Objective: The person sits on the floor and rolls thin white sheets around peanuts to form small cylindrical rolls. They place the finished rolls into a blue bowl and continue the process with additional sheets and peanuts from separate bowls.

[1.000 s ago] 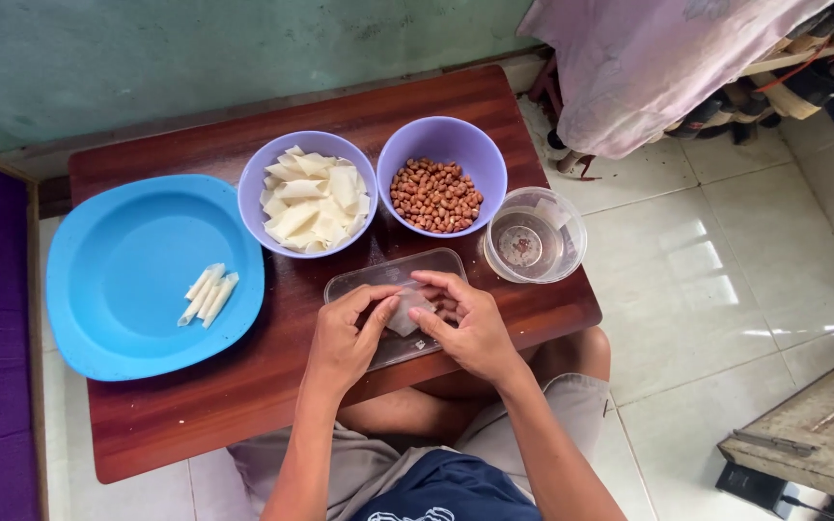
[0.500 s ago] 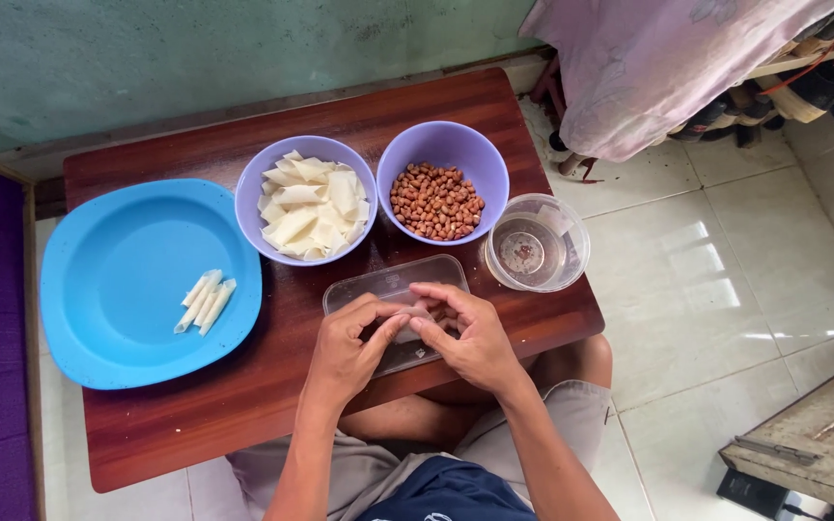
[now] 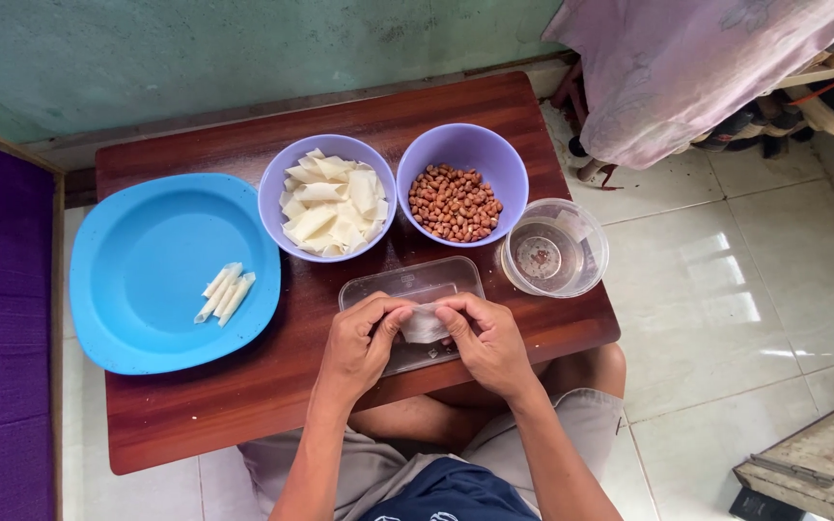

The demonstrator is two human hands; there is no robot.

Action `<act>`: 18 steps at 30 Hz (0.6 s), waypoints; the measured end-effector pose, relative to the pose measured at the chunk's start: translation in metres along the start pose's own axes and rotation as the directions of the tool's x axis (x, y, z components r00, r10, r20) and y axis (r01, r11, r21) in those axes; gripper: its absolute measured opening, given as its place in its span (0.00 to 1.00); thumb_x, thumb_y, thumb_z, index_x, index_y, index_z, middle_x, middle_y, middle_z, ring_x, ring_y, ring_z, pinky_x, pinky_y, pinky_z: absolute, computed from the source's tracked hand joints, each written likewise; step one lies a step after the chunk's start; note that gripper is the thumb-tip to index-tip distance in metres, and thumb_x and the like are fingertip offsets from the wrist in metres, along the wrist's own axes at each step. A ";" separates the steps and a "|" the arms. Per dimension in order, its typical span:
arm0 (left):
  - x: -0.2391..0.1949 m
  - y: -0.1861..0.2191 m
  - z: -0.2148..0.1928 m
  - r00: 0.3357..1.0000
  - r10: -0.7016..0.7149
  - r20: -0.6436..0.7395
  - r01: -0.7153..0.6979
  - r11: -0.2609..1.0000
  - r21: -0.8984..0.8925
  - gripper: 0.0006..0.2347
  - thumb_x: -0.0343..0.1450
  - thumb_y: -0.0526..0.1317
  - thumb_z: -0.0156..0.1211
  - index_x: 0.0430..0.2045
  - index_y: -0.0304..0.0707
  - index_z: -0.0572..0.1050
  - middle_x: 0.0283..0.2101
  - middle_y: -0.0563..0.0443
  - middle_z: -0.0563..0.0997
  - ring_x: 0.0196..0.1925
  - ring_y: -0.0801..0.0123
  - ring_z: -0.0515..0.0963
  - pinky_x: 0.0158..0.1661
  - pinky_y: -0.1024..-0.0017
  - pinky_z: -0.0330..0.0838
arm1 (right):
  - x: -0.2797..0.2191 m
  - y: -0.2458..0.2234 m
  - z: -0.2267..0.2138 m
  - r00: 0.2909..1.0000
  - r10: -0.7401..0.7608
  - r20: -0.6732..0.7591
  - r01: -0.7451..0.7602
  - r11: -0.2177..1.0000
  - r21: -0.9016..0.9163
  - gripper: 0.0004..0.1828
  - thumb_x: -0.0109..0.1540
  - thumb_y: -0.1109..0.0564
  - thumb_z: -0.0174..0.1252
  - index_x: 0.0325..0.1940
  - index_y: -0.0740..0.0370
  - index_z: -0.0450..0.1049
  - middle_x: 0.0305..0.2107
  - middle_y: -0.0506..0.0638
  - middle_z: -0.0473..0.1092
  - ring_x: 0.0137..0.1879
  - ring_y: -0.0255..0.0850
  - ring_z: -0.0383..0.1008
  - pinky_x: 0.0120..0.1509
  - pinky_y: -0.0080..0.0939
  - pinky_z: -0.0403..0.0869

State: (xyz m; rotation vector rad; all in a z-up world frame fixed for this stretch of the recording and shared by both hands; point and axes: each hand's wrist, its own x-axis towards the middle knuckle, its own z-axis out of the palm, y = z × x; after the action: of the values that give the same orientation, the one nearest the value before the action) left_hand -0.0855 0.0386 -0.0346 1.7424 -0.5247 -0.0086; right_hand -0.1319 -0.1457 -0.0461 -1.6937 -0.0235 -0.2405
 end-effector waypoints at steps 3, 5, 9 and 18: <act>0.000 0.001 0.000 1.000 -0.001 -0.007 0.000 1.000 -0.027 0.06 0.74 0.37 0.60 0.33 0.44 0.85 0.22 0.49 0.79 0.25 0.69 0.76 0.33 0.69 0.75 | 0.000 -0.008 0.001 1.000 -0.023 0.004 0.023 1.000 -0.019 0.08 0.66 0.59 0.60 0.38 0.63 0.84 0.23 0.55 0.77 0.25 0.37 0.74 0.30 0.39 0.77; -0.001 -0.001 -0.001 1.000 -0.021 -0.023 0.020 0.999 -0.050 0.04 0.72 0.38 0.64 0.30 0.44 0.85 0.21 0.49 0.80 0.24 0.69 0.77 0.31 0.70 0.74 | -0.001 -0.008 0.001 1.000 0.007 0.002 -0.007 1.000 0.009 0.07 0.65 0.59 0.62 0.38 0.64 0.83 0.23 0.55 0.76 0.26 0.36 0.74 0.32 0.38 0.78; -0.008 -0.012 0.000 0.997 -0.057 -0.057 0.051 0.993 -0.102 0.03 0.68 0.38 0.71 0.25 0.42 0.84 0.21 0.48 0.81 0.24 0.71 0.77 0.30 0.72 0.72 | -0.007 0.009 0.003 0.996 0.081 -0.034 -0.078 0.993 0.092 0.07 0.66 0.59 0.62 0.40 0.68 0.80 0.24 0.53 0.75 0.29 0.35 0.73 0.35 0.36 0.79; -0.007 -0.008 -0.003 0.996 -0.081 -0.048 0.077 0.993 -0.091 0.02 0.69 0.37 0.68 0.30 0.42 0.86 0.22 0.48 0.84 0.25 0.69 0.82 0.31 0.70 0.75 | -0.007 -0.006 0.010 0.999 0.038 -0.013 -0.038 0.999 0.037 0.04 0.63 0.61 0.65 0.37 0.66 0.82 0.24 0.52 0.76 0.32 0.33 0.71 0.37 0.38 0.76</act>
State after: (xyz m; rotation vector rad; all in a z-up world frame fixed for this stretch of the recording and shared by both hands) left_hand -0.0881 0.0449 -0.0432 1.6712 -0.4116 -0.0426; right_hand -0.1387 -0.1346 -0.0425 -1.6548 0.0149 -0.2222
